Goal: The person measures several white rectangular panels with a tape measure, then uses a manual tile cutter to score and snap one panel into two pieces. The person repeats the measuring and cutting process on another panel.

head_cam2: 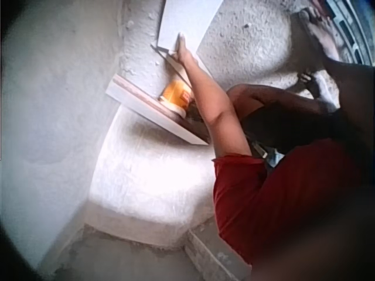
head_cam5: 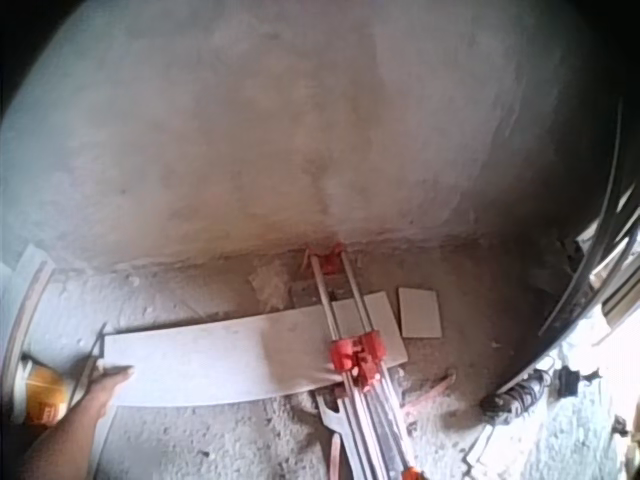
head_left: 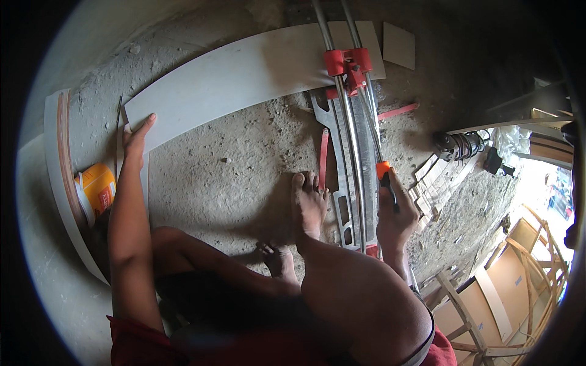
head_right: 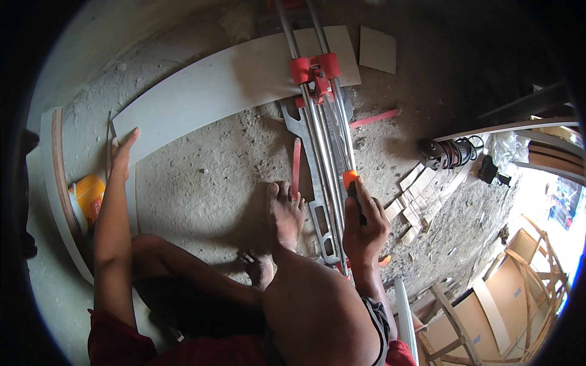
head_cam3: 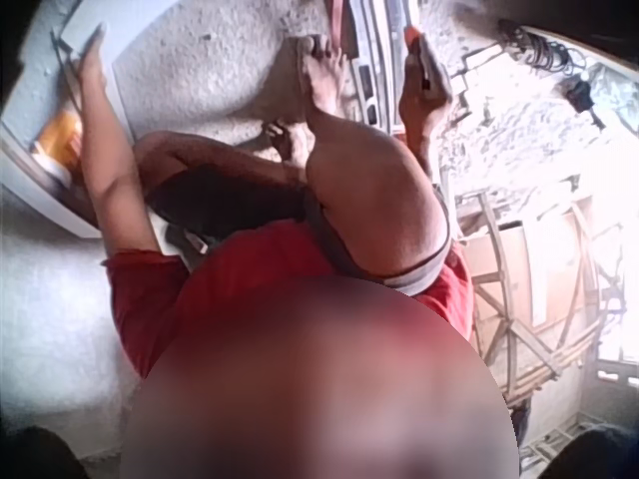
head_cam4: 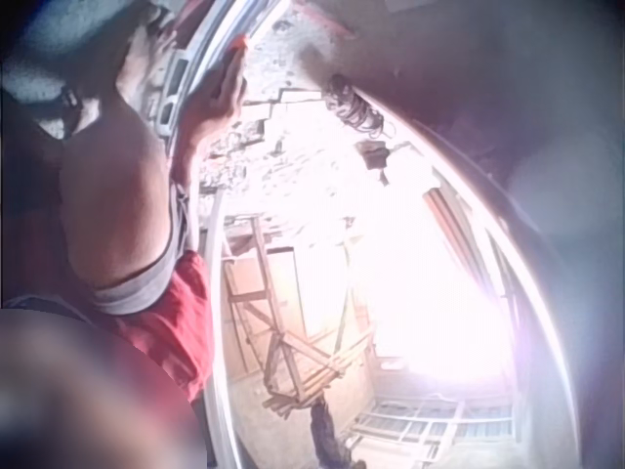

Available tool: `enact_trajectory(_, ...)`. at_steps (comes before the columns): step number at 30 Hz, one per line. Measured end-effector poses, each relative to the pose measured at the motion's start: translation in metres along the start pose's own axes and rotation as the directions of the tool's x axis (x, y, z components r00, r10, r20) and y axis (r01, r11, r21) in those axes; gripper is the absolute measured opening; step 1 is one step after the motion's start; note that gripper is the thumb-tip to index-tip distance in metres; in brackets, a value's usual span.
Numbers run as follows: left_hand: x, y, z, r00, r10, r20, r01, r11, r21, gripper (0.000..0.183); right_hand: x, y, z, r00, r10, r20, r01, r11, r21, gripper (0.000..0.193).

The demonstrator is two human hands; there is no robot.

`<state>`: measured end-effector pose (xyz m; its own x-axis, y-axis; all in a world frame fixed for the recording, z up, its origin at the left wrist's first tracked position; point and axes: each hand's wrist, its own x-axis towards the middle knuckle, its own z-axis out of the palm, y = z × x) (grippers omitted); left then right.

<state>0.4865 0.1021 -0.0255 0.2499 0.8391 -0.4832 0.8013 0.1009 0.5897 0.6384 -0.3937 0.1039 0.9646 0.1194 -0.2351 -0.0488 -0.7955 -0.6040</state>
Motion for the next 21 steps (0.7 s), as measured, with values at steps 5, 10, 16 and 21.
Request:
enact_trajectory(5, 0.003, -0.001, 0.000, 0.999, 0.009, 0.034, -0.008, 1.000, -0.027, 0.076, 0.001, -0.009, -0.009, 0.999, 0.038, 0.022, -0.036, 0.994, -0.099, 0.034)
enact_trajectory(10, 0.000, 0.001, 0.001, 1.000, 0.003, 0.013, -0.002, 1.000, -0.023, 0.076, 0.002, -0.007, -0.001, 0.998, -0.061, -0.034, 0.058, 0.996, -0.071, 0.032)
enact_trajectory(16, 0.000, 0.001, 0.001, 1.000, -0.004, 0.007, 0.004, 1.000, 0.013, 0.080, -0.002, 0.002, 0.003, 1.000, 0.029, 0.003, -0.029, 0.999, 0.025, 0.034)
enact_trajectory(21, 0.005, -0.003, -0.001, 1.000, 0.005, 0.023, -0.005, 1.000, 0.012, 0.084, 0.001, -0.006, 0.001, 1.000, -0.024, -0.012, 0.024, 0.999, -0.021, 0.034)
